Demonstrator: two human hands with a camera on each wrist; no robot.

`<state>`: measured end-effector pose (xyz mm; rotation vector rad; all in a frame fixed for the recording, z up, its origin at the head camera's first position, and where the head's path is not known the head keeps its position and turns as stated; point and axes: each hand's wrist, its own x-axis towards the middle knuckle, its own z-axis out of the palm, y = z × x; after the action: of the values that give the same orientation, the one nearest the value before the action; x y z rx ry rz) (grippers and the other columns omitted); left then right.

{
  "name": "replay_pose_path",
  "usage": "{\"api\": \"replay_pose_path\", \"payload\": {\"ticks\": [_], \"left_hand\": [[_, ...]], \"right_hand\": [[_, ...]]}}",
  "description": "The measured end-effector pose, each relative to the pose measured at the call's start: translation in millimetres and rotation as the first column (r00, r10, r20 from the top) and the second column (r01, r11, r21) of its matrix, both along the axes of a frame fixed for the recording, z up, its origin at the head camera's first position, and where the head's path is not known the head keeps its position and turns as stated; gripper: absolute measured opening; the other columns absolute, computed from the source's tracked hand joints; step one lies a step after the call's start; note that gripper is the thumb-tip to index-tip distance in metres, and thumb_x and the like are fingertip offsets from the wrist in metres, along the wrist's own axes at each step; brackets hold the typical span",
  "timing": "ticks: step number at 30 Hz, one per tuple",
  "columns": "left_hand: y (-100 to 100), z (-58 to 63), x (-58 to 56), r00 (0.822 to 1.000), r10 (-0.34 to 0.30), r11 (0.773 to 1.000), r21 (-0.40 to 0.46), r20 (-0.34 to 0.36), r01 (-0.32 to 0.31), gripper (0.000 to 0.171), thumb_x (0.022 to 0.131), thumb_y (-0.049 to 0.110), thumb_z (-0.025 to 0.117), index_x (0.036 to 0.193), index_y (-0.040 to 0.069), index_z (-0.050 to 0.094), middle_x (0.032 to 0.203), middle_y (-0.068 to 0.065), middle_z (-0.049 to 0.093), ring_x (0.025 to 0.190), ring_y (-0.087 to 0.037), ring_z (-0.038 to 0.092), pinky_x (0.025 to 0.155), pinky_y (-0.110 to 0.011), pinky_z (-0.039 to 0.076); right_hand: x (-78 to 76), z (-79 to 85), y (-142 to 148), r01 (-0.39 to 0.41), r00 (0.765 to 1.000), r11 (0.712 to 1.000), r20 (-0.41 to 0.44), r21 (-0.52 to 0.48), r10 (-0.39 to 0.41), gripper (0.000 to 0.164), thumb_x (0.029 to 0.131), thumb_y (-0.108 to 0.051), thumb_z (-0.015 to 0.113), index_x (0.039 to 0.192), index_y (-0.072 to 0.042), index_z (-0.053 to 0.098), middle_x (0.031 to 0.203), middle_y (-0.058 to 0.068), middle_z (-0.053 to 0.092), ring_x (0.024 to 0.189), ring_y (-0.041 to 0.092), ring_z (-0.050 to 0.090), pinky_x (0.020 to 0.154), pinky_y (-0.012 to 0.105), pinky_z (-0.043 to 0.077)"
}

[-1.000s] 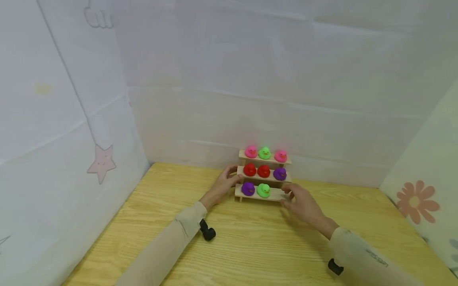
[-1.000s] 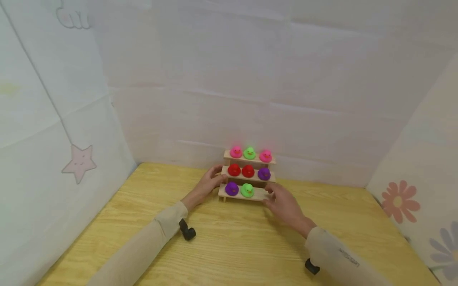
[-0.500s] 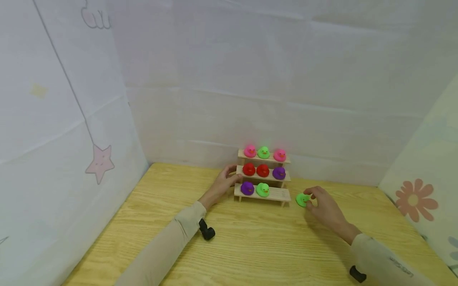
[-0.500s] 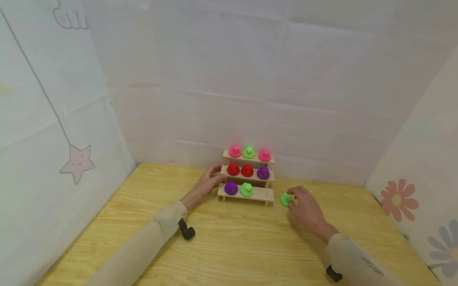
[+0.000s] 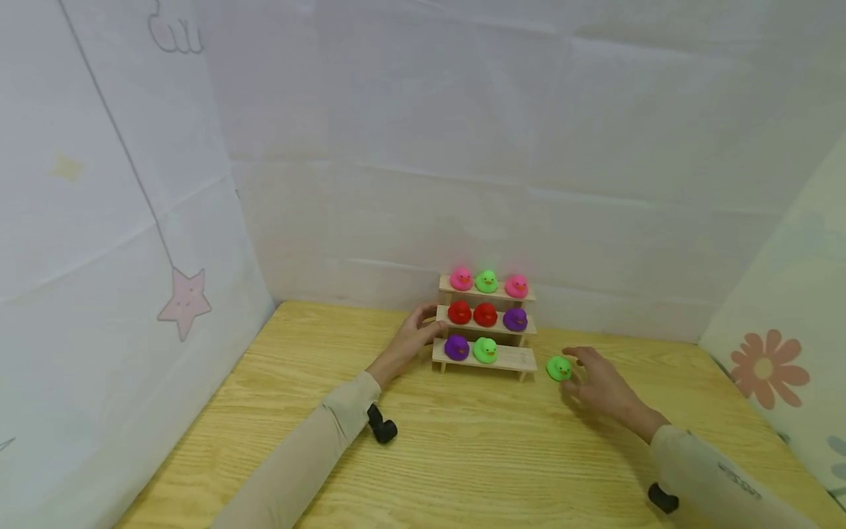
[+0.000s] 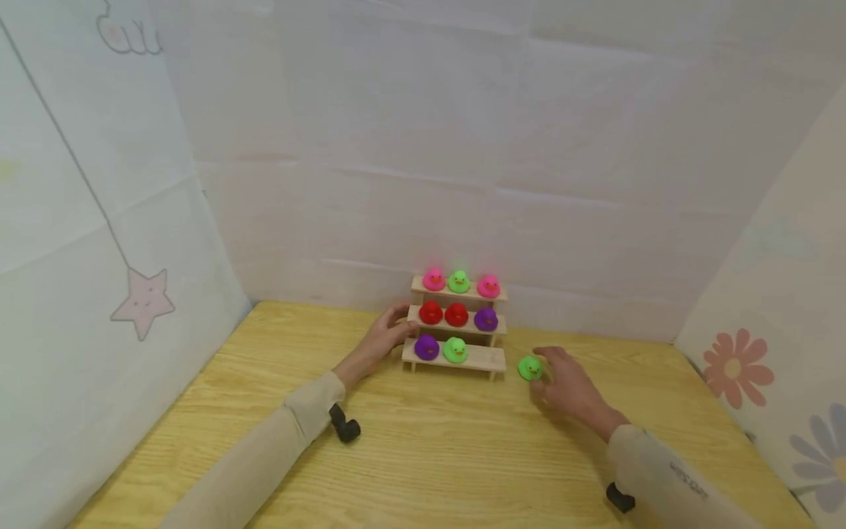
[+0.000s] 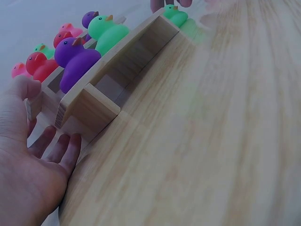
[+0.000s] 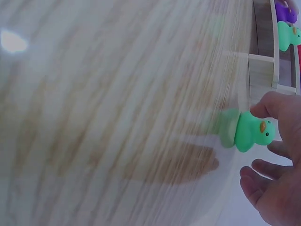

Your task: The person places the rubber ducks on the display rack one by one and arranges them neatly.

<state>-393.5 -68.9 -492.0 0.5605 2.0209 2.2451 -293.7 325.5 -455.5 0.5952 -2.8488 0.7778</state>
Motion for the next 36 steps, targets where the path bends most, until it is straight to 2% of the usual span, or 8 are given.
{"api": "replay_pose_path", "payload": {"ticks": [6,14,24,36], "left_hand": [[0,-0.2,1.1,1.000,0.004,1.000,0.005,0.004,-0.004,0.054,0.101,0.024,0.068,0.149,0.012,0.045,0.147,-0.011,0.047,0.129,-0.029,0.053,0.102,-0.044,0.048],[1,-0.8,1.5,1.000,0.011,1.000,-0.011,0.005,-0.011,0.057,0.100,0.027,0.070,0.150,0.014,0.045,0.148,-0.010,0.047,0.130,-0.028,0.052,0.102,-0.045,0.048],[1,1.2,3.2,1.000,0.007,1.000,-0.010,-0.011,-0.007,0.056,0.101,0.025,0.068,0.150,0.012,0.044,0.149,-0.014,0.045,0.130,-0.032,0.051,0.103,-0.049,0.046],[0,2.5,4.6,1.000,0.007,1.000,-0.015,-0.004,-0.007,0.057,0.101,0.027,0.069,0.150,0.012,0.045,0.149,-0.012,0.045,0.131,-0.030,0.050,0.104,-0.048,0.046]], "right_hand": [[-8.2,-6.2,1,-0.023,0.999,1.000,0.032,0.001,0.023,0.068,0.091,-0.012,0.077,0.146,0.009,0.043,0.142,0.033,0.045,0.122,0.051,0.051,0.095,0.063,0.046],[-11.9,-6.8,0,-0.045,0.999,0.999,0.020,0.013,0.045,0.059,0.091,-0.011,0.077,0.139,0.010,0.051,0.133,0.032,0.054,0.115,0.045,0.057,0.092,0.058,0.051],[-15.6,-6.5,-1,-0.040,0.999,0.999,0.023,0.019,0.039,0.054,0.090,-0.006,0.077,0.136,0.010,0.054,0.126,0.026,0.060,0.104,0.035,0.062,0.084,0.051,0.054],[-14.4,-4.8,-3,-0.016,0.999,1.000,0.044,0.014,0.016,0.053,0.091,-0.008,0.076,0.136,0.012,0.054,0.121,0.023,0.062,0.098,0.030,0.063,0.080,0.046,0.056]]}}
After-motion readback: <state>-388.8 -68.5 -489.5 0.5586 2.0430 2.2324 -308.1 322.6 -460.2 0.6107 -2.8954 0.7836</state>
